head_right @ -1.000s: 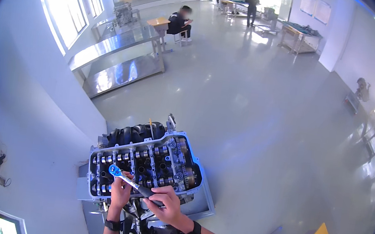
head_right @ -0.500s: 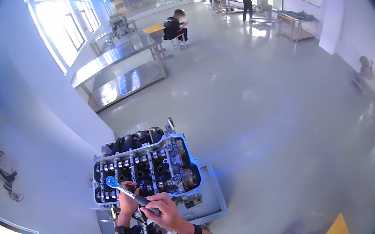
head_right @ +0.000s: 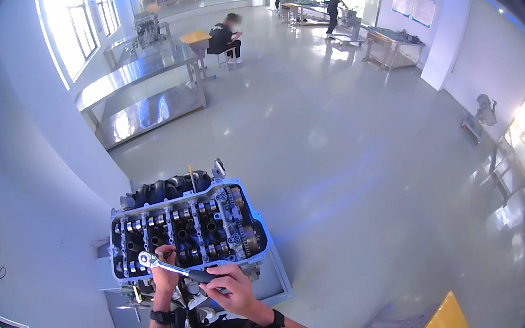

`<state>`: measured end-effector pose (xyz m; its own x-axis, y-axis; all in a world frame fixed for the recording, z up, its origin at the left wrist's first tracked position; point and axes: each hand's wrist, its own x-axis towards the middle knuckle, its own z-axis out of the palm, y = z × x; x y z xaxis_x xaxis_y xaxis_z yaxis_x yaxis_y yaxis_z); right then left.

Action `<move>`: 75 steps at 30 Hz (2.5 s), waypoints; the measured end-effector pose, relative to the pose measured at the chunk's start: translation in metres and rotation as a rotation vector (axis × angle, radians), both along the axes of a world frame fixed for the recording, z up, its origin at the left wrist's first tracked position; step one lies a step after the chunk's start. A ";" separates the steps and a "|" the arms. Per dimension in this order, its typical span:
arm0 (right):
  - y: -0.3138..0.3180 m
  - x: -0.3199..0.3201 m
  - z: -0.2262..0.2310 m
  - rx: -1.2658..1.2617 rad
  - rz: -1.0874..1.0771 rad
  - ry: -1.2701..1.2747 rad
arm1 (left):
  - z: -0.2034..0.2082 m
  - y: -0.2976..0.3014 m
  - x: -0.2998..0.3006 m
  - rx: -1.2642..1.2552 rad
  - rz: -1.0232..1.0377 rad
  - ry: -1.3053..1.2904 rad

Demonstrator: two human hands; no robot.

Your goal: The person uses a ratchet wrench to tighten bolts on an exposed engine block mounted on a stand. They then switch to a torque wrench to apply precise torque to the same bolts, working systematically across the cylinder head.

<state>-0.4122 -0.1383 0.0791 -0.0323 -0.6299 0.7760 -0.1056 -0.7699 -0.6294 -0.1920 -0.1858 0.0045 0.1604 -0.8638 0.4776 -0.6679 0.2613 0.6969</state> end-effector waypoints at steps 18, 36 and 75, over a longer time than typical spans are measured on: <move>-0.031 0.023 0.034 0.068 0.098 0.187 | 0.033 -0.008 0.004 0.214 0.019 0.091; -0.045 0.022 0.023 0.039 0.404 0.045 | 0.082 -0.039 0.035 0.083 -0.729 1.156; -0.013 0.038 0.075 0.144 -0.246 0.812 | 0.048 -0.073 -0.009 -0.033 -0.289 0.716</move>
<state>-0.3743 -0.1510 0.1540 0.3493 -0.7720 0.5310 -0.7190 -0.5843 -0.3764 -0.2010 -0.2590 0.0526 0.2099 -0.9057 0.3682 0.0411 0.3845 0.9222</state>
